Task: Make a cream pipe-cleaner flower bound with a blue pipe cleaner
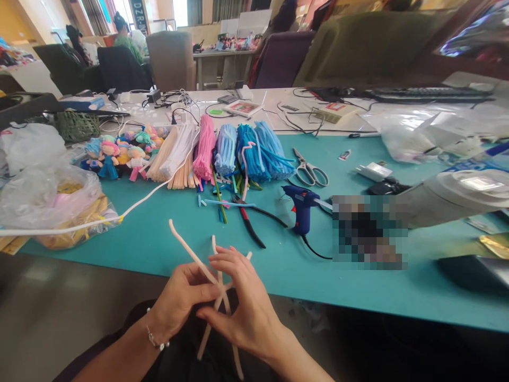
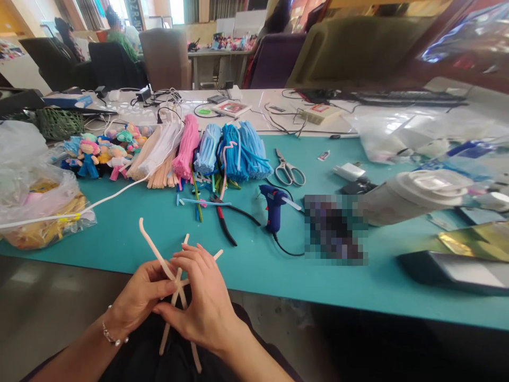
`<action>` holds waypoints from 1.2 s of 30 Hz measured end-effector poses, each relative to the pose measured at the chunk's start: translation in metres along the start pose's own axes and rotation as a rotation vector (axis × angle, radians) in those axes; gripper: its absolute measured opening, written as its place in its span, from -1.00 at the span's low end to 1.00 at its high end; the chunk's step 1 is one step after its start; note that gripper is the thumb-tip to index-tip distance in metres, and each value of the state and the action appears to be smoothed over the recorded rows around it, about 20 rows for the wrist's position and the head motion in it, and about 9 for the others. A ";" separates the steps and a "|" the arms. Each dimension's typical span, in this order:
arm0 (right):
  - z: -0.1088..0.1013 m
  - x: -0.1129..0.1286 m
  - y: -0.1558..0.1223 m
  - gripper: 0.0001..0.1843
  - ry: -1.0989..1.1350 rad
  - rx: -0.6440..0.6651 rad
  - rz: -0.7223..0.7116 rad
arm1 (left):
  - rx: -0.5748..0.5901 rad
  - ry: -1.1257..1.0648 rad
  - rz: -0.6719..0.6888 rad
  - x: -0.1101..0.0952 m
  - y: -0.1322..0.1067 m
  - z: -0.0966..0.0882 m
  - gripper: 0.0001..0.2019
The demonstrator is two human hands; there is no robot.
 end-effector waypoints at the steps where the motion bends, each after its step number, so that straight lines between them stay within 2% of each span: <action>1: 0.000 -0.001 0.000 -0.40 -0.011 -0.009 0.007 | 0.001 -0.019 -0.014 0.001 0.000 0.001 -0.79; 6: -0.005 -0.003 0.000 -0.41 -0.047 -0.039 0.015 | -0.007 -0.099 -0.036 -0.001 -0.002 0.001 -0.78; 11: -0.005 -0.005 0.002 -0.52 -0.031 -0.026 0.032 | 0.025 -0.126 -0.016 -0.004 -0.003 0.002 -0.76; 25: -0.010 0.005 0.001 -0.47 -0.010 -0.084 -0.025 | 0.016 -0.102 0.001 -0.009 -0.009 0.001 -0.77; 32: -0.012 0.007 0.002 -0.56 0.039 -0.078 -0.039 | 0.089 -0.115 -0.019 -0.009 -0.011 0.005 -0.75; 36: -0.012 0.007 0.003 -0.61 0.024 -0.066 -0.034 | 0.087 -0.093 0.015 -0.016 -0.013 0.003 -0.72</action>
Point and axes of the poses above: each hand's wrist, its own y-axis towards the middle knuckle, its own z-axis out of the palm, x = y × z, the point moved 9 cm from there along y, towards the middle knuckle, and after that the axes turned 9 degrees about x, right-handed, at the moved point
